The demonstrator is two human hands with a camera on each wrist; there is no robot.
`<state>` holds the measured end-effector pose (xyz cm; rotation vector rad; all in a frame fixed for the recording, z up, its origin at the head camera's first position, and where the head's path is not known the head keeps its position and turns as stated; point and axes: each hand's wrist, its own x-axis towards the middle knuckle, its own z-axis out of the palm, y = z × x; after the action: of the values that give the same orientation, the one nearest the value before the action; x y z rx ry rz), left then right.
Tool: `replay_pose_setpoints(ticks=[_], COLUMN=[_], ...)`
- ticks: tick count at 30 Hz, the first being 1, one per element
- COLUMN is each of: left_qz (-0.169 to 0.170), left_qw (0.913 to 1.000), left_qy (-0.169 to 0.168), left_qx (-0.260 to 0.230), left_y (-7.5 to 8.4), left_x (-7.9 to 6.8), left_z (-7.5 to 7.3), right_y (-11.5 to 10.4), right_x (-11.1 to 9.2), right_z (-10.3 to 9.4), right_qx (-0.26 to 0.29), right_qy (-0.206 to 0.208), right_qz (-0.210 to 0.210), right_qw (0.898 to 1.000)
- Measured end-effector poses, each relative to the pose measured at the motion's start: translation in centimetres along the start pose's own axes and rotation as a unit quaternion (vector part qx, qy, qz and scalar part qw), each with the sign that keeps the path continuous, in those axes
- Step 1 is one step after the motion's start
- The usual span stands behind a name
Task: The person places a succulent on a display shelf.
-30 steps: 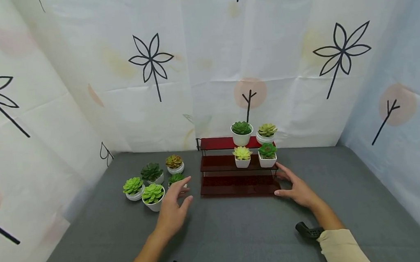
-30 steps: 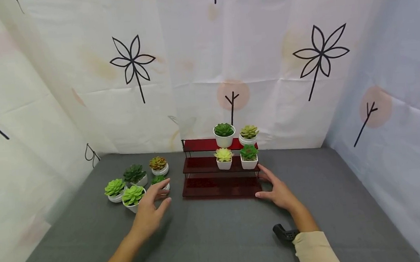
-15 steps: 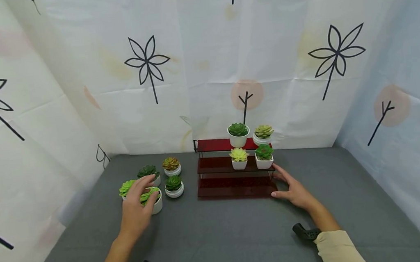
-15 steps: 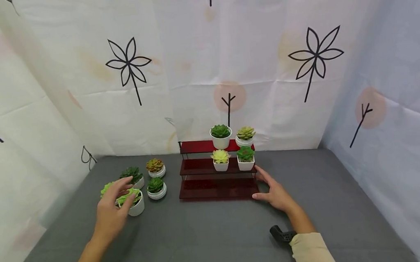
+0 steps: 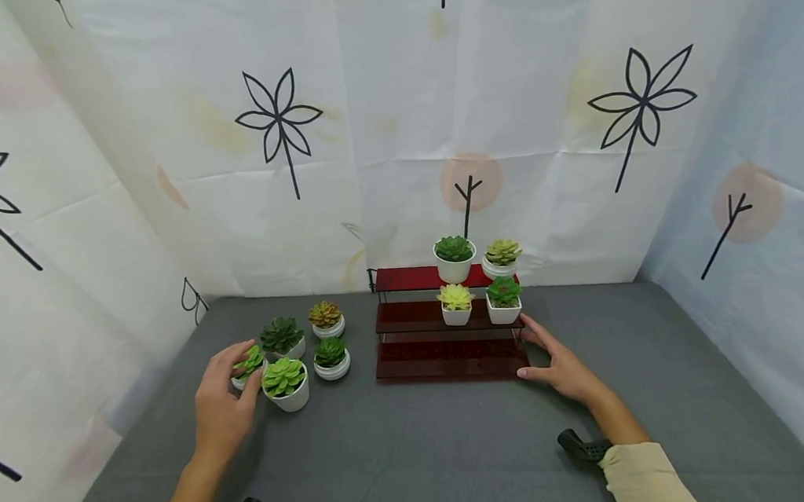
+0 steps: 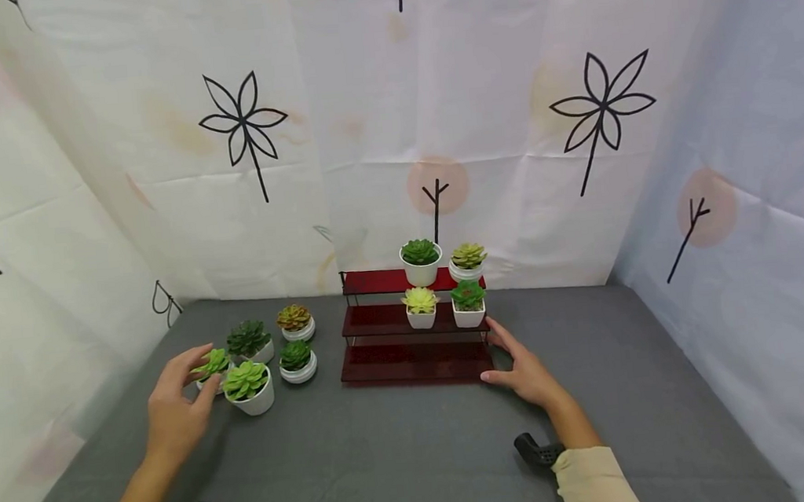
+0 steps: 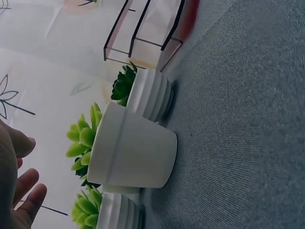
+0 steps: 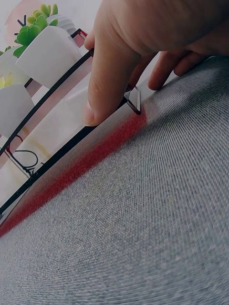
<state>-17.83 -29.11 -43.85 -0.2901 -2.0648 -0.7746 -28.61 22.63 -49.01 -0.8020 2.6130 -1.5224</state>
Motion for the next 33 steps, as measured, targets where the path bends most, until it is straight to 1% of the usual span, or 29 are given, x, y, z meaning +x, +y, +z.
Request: replay_pose_setpoints(ticks=[5, 11, 14, 17, 22, 27, 30, 33], left_qz=[-0.004, -0.014, -0.02, -0.027, -0.072, -0.121, -0.16, -0.2], left_qw=[0.9999, 0.9993, 0.9992, 0.9994, 0.9973, 0.9918, 0.9855, 0.9756], left_qy=[0.001, 0.001, 0.002, 0.002, -0.014, -0.039, -0.057, -0.09], left_qx=[0.013, 0.036, 0.036, 0.022, -0.007, -0.008, -0.003, -0.002], left_y=[-0.4, -1.5, -2.2, -2.9, -3.8, -4.2, -4.4, -4.6], left_x=[-0.2, -0.6, -0.8, -0.8, -0.7, -0.8, -1.0, -1.1], left_z=[-0.2, -0.3, -0.4, -0.7, -1.1, -1.4, -1.6, -1.8], right_y=[-0.1, -0.3, -0.2, -0.2, -0.1, -0.1, -0.1, -0.2], right_x=[-0.1, 0.0, 0.0, 0.0, -0.1, -0.1, -0.1, -0.1], right_z=[-0.1, -0.1, -0.2, -0.2, -0.2, -0.1, -0.1, 0.1], right_qx=[-0.005, -0.003, -0.004, -0.006, -0.006, -0.002, -0.002, -0.002], right_qy=[0.001, 0.002, 0.002, 0.002, 0.002, 0.003, 0.002, 0.002], right_qz=[0.001, 0.0, -0.002, -0.004, -0.007, -0.01, -0.008, -0.002], right_qw=[1.0, 1.0, 1.0, 1.0, 1.0, 1.0, 1.0, 1.0])
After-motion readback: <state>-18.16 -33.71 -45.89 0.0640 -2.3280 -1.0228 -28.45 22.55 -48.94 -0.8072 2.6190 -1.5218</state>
